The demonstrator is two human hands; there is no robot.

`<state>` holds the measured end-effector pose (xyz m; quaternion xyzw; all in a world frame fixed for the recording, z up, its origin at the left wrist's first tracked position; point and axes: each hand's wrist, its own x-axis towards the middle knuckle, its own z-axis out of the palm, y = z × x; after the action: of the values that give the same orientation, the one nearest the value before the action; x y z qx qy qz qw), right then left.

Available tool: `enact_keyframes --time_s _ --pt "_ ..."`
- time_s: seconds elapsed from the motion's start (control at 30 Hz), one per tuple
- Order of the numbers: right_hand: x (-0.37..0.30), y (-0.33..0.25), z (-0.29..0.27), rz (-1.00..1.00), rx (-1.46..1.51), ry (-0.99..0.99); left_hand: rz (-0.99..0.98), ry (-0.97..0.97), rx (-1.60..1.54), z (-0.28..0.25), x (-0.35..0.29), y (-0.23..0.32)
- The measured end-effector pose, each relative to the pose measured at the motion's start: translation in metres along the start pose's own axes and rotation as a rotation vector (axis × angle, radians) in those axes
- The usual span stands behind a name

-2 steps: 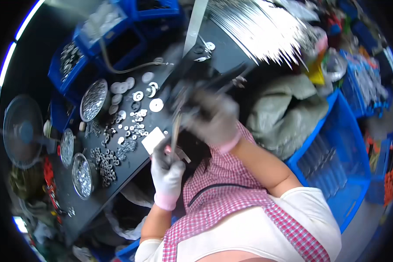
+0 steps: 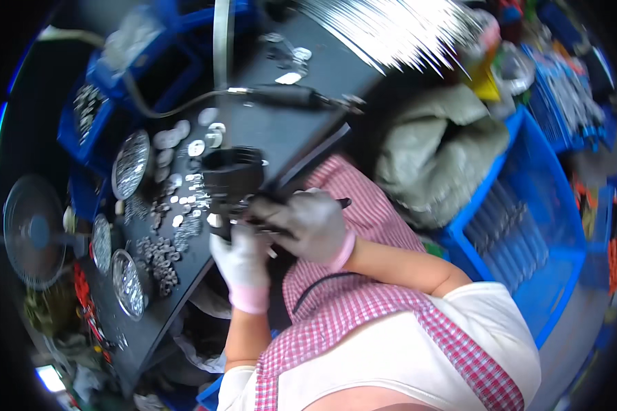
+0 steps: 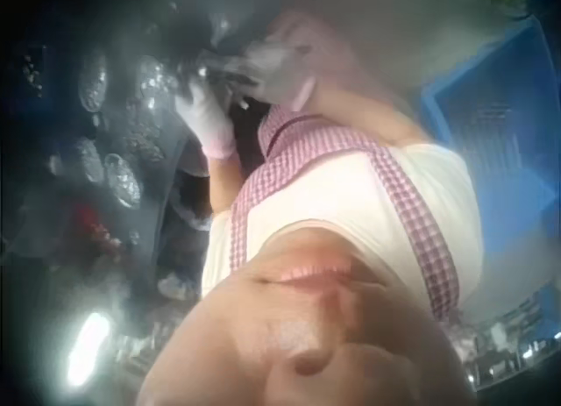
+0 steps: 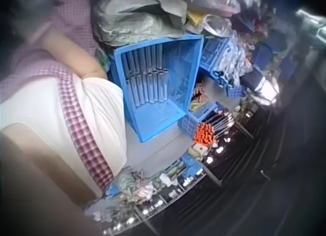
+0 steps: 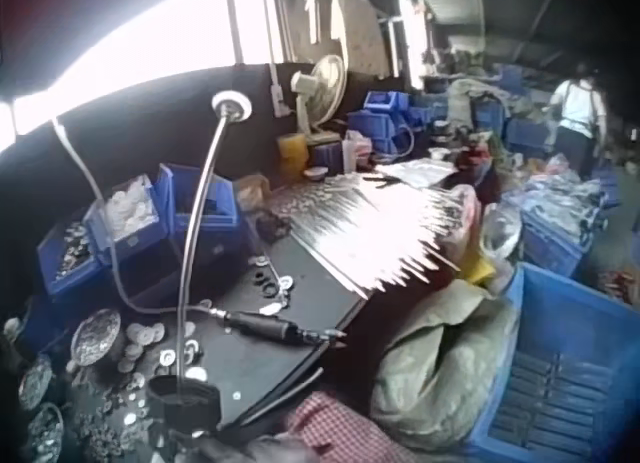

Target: Assembling components for a large manual grease pump or caulking tool.

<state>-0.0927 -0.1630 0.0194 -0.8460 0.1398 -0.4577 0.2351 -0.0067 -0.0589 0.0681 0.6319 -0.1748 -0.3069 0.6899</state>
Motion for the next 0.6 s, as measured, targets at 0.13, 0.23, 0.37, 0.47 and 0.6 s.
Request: enact_keyframes --time_s 0.13,0.23,0.37,0.47,0.6 --pt "-0.024 0.016 -0.088 -0.044 -0.149 -0.452 0.222 0.207 0.308 0.000 0.001 -0.039" --pt "-0.078 0.105 -0.201 0.006 -0.256 0.123 0.376 0.191 0.552 -0.051 -0.011 -0.053" --pt "-0.257 0.254 -0.312 0.748 -0.311 0.878 0.124 0.358 0.524 -0.094 -0.031 -0.049" --pt "-0.393 0.323 -0.261 1.026 -1.142 -0.764 0.195 0.622 0.479 -0.050 -0.054 -0.061" --pt "-0.550 0.329 -0.169 1.247 -0.213 -0.775 0.239 0.668 0.730 -0.057 -0.066 -0.058"
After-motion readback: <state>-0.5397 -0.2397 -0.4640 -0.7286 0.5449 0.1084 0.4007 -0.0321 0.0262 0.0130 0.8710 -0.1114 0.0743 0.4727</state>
